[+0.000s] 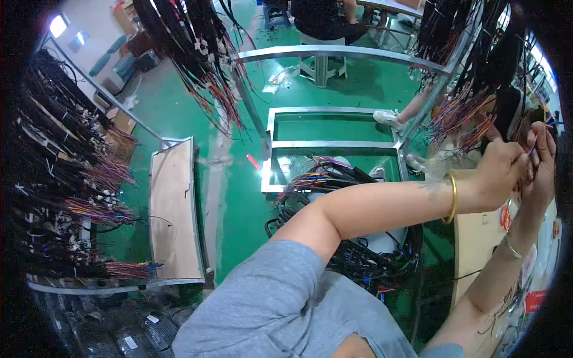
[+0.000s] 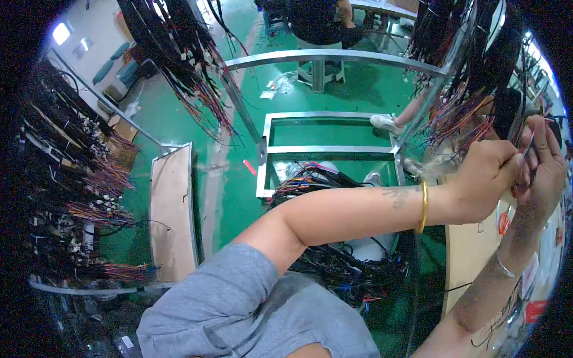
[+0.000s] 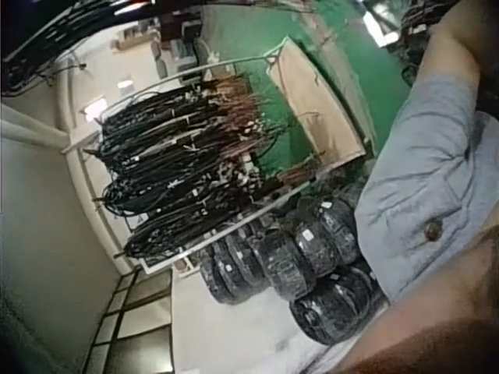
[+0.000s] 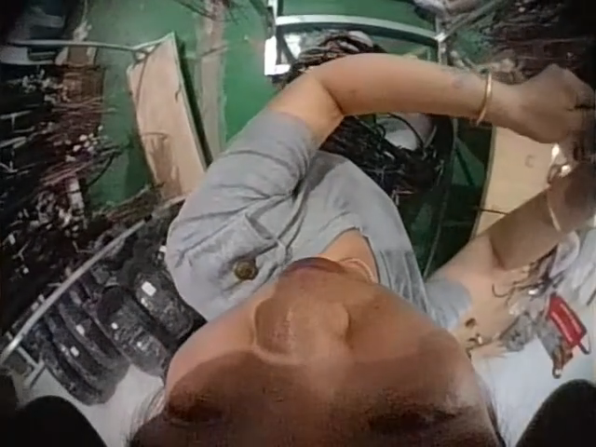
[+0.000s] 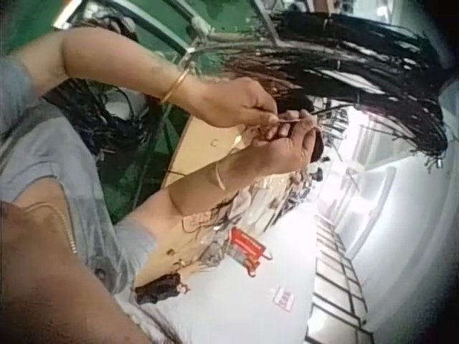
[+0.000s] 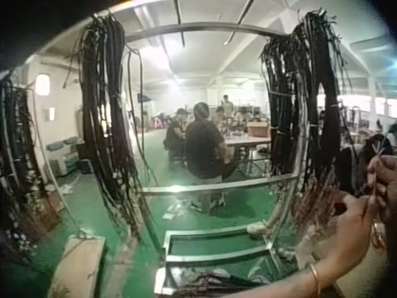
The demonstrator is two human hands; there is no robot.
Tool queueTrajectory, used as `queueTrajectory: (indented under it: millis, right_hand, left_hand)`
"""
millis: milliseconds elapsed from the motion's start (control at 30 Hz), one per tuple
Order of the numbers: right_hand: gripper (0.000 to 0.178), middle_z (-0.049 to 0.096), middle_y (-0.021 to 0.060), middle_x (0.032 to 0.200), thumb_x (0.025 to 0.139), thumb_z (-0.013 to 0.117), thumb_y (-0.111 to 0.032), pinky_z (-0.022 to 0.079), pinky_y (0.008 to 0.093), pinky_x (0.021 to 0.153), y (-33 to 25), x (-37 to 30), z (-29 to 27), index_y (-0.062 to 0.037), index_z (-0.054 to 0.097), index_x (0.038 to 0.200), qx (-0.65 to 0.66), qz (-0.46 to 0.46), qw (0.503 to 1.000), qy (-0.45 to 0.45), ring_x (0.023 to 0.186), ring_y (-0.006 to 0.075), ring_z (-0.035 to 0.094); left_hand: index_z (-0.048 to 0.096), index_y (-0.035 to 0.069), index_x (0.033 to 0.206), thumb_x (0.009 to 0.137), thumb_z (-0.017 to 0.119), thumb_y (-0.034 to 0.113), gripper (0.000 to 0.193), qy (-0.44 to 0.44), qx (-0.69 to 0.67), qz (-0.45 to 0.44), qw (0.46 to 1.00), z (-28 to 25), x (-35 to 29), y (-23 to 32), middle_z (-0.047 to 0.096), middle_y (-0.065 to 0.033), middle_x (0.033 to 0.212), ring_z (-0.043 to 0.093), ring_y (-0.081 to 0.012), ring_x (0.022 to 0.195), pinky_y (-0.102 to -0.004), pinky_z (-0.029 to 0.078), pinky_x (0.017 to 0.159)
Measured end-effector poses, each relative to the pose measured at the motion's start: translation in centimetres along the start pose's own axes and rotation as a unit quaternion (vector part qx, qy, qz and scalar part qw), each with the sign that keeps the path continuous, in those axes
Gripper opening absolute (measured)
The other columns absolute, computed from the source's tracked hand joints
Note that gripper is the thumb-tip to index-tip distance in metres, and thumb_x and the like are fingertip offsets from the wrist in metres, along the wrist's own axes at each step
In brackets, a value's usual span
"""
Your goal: The person organizes and aligns colored wires from a wire harness, wraps black tape around the wire bundle by hand, and measures the wires with a metal ruler.
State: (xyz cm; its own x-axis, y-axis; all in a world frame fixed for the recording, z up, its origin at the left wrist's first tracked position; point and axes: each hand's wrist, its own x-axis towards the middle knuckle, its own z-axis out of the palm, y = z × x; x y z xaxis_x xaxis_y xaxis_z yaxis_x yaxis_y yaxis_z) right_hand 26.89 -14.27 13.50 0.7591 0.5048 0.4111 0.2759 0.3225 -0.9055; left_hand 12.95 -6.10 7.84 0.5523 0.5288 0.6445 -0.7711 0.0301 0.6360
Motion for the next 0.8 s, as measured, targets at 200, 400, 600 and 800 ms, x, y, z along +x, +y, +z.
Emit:
queueTrajectory:
  millis: [200, 400, 600, 800]
  right_hand:
    - [0.028, 0.066, 0.0057, 0.08, 0.093, 0.058, -0.021, 0.026, 0.0157, 0.032, 0.2, 0.6, -1.6, 0.0012, 0.061, 0.109, 0.029, 0.037, 0.999, -0.013, 0.038, -0.0002, 0.034]
    - [0.032, 0.067, 0.0059, 0.086, 0.093, 0.056, -0.022, 0.025, 0.0139, 0.032, -0.3, 0.0, -0.6, 0.001, 0.057, 0.116, -0.041, 0.033, 0.998, -0.033, 0.039, -0.0017, 0.034]
    - [0.034, 0.062, -0.0016, 0.09, 0.096, 0.049, -0.018, 0.031, 0.0098, 0.04, -1.2, -2.0, 2.5, -0.0008, 0.053, 0.124, -0.033, 0.03, 0.999, 0.003, 0.061, -0.0049, 0.05]
    - [0.018, 0.054, 0.0048, 0.068, 0.097, 0.046, -0.01, 0.029, 0.0136, 0.03, -0.6, -3.0, 4.5, 0.0072, 0.051, 0.096, 0.042, -0.042, 0.995, -0.077, 0.037, 0.0017, 0.034]
  left_hand:
    - [0.058, -0.006, 0.071, 0.09, 0.049, 0.011, 0.027, 0.041, 0.1, 0.056, 0.993, 0.9, 0.3, -1.6, 0.06, -0.0189, 0.066, 0.061, -0.0275, 0.06, -0.0356, 0.046, 0.057]
    - [0.059, -0.005, 0.072, 0.09, 0.049, 0.01, 0.025, 0.003, 0.027, 0.012, 1.0, 0.5, -0.1, -1.4, 0.059, -0.0194, 0.068, 0.06, -0.0289, 0.062, -0.0368, 0.045, 0.058]
    - [0.061, -0.001, 0.073, 0.084, 0.051, 0.01, 0.019, -0.038, 0.34, 0.18, 0.922, -1.1, 0.7, -3.9, 0.061, -0.0215, 0.078, 0.06, -0.0357, 0.075, -0.0428, 0.047, 0.065]
    - [0.061, -0.007, 0.094, 0.096, 0.047, 0.015, 0.026, -0.16, 0.104, -0.211, 0.959, -2.7, 1.9, 1.6, 0.062, -0.0081, 0.079, 0.058, -0.0136, 0.069, -0.0273, 0.048, 0.062]
